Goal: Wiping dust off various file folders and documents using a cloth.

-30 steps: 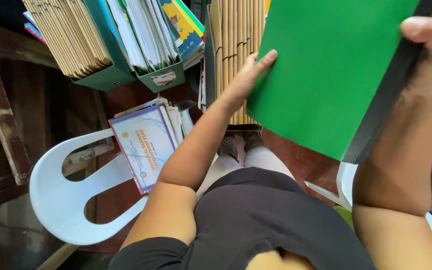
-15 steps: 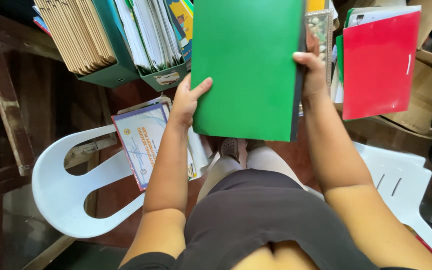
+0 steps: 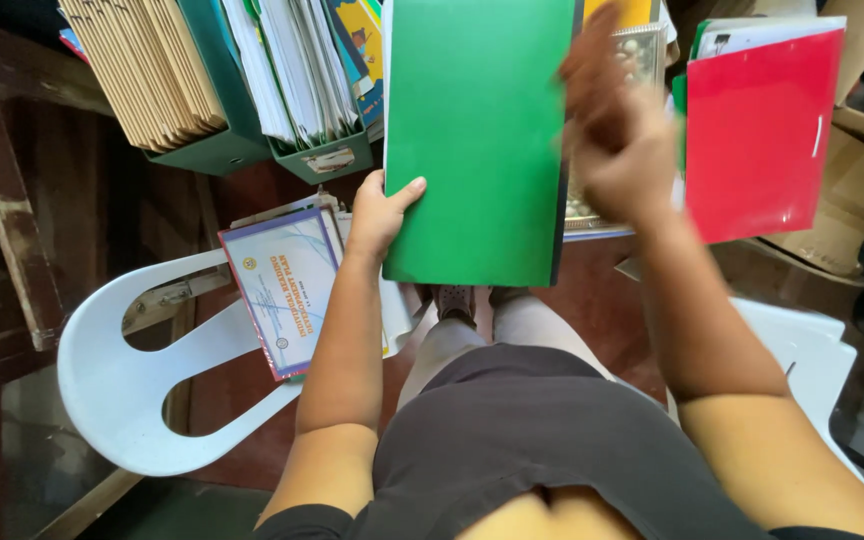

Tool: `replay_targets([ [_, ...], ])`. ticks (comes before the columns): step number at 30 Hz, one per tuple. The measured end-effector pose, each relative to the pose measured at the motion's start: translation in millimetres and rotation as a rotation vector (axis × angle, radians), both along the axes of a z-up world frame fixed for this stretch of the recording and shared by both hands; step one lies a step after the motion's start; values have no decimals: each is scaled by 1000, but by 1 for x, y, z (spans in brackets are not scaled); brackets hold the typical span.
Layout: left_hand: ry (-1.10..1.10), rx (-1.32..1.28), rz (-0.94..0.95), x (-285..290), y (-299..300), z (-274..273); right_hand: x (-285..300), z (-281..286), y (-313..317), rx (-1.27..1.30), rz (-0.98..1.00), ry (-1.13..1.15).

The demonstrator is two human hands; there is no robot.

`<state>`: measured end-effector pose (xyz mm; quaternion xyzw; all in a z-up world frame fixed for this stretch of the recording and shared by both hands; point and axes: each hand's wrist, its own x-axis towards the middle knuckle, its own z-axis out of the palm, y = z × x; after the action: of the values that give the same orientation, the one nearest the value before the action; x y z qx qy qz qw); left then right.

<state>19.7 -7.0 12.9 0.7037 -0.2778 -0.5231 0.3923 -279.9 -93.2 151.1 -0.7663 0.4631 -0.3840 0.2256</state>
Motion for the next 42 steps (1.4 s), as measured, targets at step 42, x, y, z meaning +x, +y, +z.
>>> replay_targets([
  [42,-347,-27,53,-16,0,-11,88,-118,-147,-158,157,167],
])
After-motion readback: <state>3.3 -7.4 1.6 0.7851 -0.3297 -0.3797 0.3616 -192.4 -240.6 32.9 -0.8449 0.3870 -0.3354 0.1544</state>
